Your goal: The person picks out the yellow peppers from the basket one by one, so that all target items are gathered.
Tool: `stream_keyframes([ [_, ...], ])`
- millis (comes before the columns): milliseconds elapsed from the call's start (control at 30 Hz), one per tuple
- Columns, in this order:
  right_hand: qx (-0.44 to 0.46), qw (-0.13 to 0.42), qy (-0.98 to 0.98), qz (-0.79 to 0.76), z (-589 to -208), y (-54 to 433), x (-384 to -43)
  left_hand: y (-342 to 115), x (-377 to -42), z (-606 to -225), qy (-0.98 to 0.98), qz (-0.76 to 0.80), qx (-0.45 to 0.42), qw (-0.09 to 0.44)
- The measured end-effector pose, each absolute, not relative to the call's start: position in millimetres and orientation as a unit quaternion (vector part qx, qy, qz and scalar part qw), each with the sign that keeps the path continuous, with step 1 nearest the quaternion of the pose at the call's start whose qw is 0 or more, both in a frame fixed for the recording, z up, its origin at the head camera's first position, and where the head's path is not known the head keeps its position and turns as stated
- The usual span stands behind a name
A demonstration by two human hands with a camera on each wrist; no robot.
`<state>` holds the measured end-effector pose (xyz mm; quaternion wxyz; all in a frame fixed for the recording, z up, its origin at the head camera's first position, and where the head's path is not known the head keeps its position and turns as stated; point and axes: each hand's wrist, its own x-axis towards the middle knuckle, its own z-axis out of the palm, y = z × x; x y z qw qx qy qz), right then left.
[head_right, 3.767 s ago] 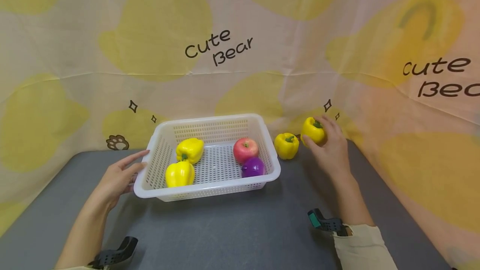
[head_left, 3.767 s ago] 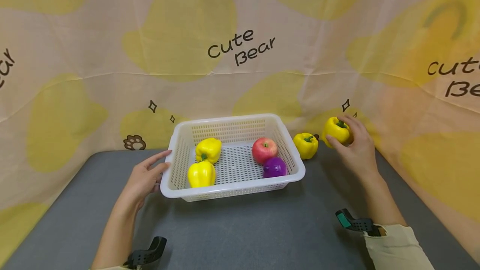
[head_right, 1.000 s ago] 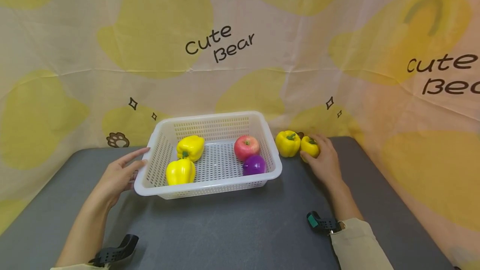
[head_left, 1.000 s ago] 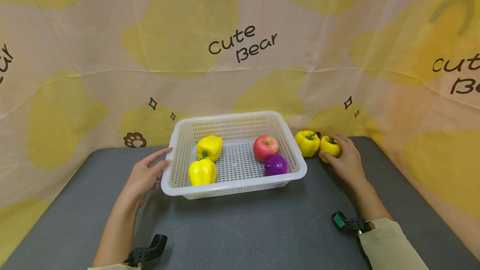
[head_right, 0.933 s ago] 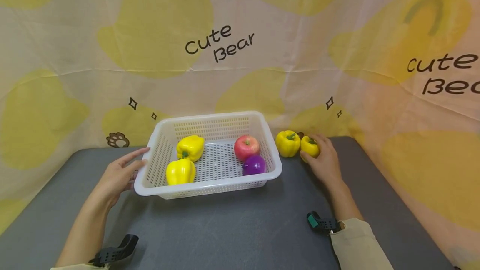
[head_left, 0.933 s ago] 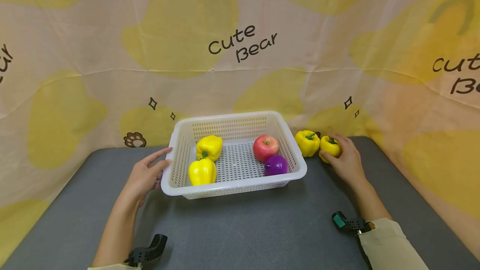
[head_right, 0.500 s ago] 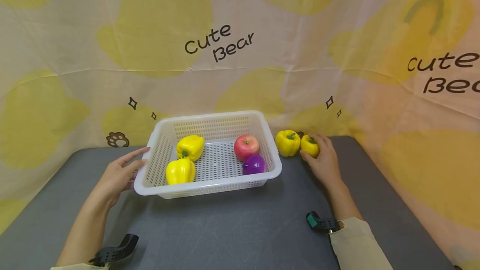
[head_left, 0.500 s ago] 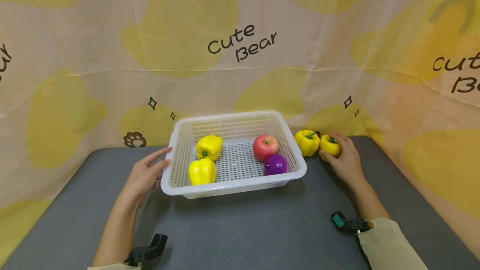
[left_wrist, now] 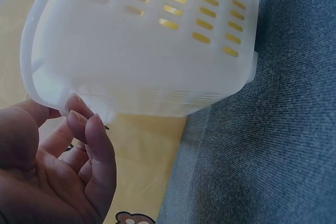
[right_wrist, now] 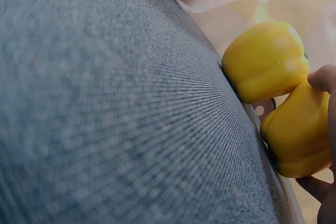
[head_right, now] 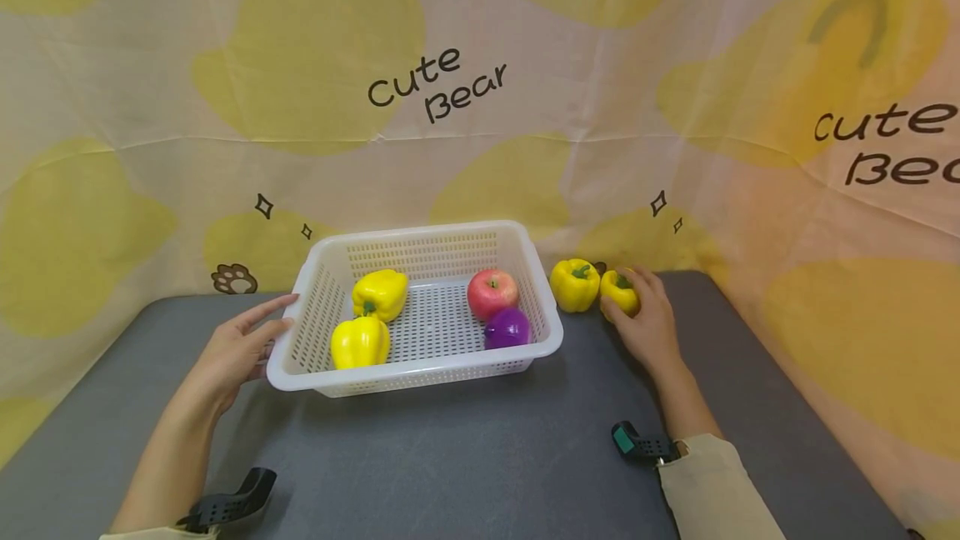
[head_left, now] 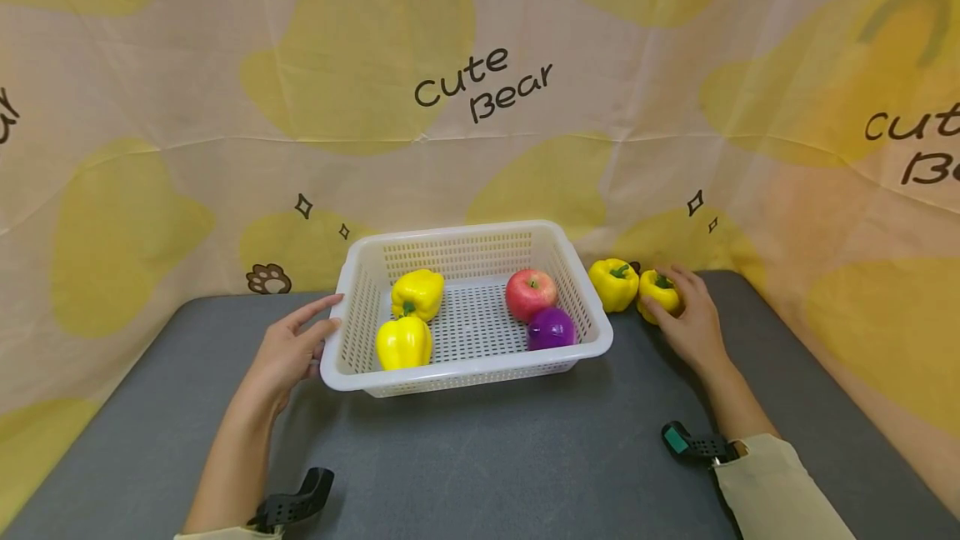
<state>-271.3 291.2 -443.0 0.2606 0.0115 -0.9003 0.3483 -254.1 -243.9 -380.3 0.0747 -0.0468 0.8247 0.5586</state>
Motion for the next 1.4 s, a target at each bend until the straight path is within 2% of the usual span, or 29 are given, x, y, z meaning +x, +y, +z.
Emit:
stream_keyframes([
  [133, 0.013, 0.292, -0.892, 0.346, -447, 292, -272, -244, -254, -380, 0.825, 0.559, -0.045, 0.074],
  [333, 0.011, 0.367, -0.868, 0.333, -452, 293, -273, -244, -253, -380, 0.825, 0.558, -0.047, 0.074],
  [433, 0.014, 0.385, -0.864, 0.325, -452, 292, -274, -244, -254, -379, 0.824, 0.559, -0.047, 0.074],
  [1067, 0.01, 0.359, -0.872, 0.333, -453, 291, -280, -243, -255, -381, 0.828, 0.553, -0.057, 0.076],
  [1400, 0.005, 0.365, -0.861, 0.354, -455, 290, -291, -242, -254, -382, 0.831, 0.548, -0.066, 0.077],
])
